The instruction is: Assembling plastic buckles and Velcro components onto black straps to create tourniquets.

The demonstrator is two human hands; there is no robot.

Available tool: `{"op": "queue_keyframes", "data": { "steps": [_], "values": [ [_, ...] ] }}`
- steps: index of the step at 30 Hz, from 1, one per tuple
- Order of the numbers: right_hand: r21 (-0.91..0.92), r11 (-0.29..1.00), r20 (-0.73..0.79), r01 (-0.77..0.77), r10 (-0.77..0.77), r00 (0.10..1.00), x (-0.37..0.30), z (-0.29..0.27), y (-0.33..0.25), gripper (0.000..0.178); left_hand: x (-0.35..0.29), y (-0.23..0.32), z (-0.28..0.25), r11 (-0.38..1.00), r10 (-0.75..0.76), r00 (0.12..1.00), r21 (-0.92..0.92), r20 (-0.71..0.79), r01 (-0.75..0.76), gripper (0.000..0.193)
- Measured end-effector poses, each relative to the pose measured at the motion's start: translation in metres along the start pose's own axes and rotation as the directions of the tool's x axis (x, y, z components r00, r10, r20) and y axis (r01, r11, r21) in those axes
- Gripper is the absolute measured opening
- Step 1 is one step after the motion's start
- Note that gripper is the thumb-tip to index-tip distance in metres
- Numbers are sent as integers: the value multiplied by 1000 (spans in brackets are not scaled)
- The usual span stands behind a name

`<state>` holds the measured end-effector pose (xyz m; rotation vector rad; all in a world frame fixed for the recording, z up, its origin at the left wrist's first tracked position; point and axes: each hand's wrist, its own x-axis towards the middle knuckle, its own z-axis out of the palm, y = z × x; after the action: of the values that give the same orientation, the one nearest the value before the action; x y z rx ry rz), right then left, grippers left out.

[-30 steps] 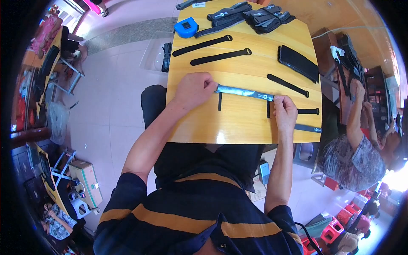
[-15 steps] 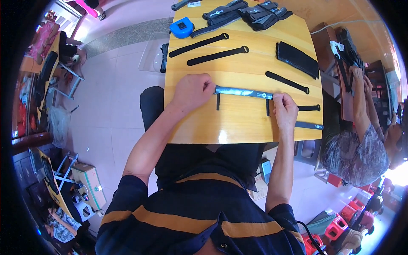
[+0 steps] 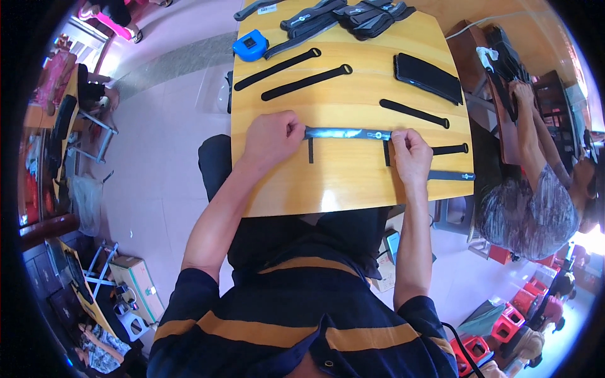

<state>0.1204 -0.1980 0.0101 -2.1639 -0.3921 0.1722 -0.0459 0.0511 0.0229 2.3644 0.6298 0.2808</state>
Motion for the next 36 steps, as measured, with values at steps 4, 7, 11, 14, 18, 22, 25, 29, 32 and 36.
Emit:
{"op": "queue_keyframes", "data": {
  "steps": [4,7,11,14,18,22,25,29,32,36],
  "values": [
    [-105,993,-18,52,-55,998,-1,0,-3,24,-3,-3,4,1000,-11,1000,-8,-5,11,19],
    [-127,990,-15,62,-65,998,-1,0,-4,23,-4,-1,3,1000,-11,1000,-8,-21,11,19],
    [-153,985,-27,79,-84,996,1,2,-1,23,-3,-4,6,1000,11,999,6,-37,-11,18],
    [-166,984,-26,60,-65,998,1,1,-7,24,-3,-4,7,1000,3,999,11,-43,-2,18],
    [-169,984,-28,63,-69,997,2,3,-4,24,-3,-5,8,1000,-16,998,14,-55,16,18],
    [-203,978,-38,44,-53,998,1,3,-7,24,-4,-2,7,1000,1,999,13,-41,0,18],
    [-211,976,-36,46,-55,998,2,4,-7,25,-5,-5,8,1000,13,998,13,-58,-12,17],
    [-215,974,-48,68,-80,996,2,4,-6,24,-5,-4,9,999,21,997,33,-73,-18,16],
    [-207,976,-44,68,-79,996,2,4,-4,24,-5,0,8,999,18,997,47,-75,-15,16],
    [-221,973,-50,60,-73,996,0,5,-9,24,-6,-4,12,998,58,990,43,-127,-53,18]
  ]
}}
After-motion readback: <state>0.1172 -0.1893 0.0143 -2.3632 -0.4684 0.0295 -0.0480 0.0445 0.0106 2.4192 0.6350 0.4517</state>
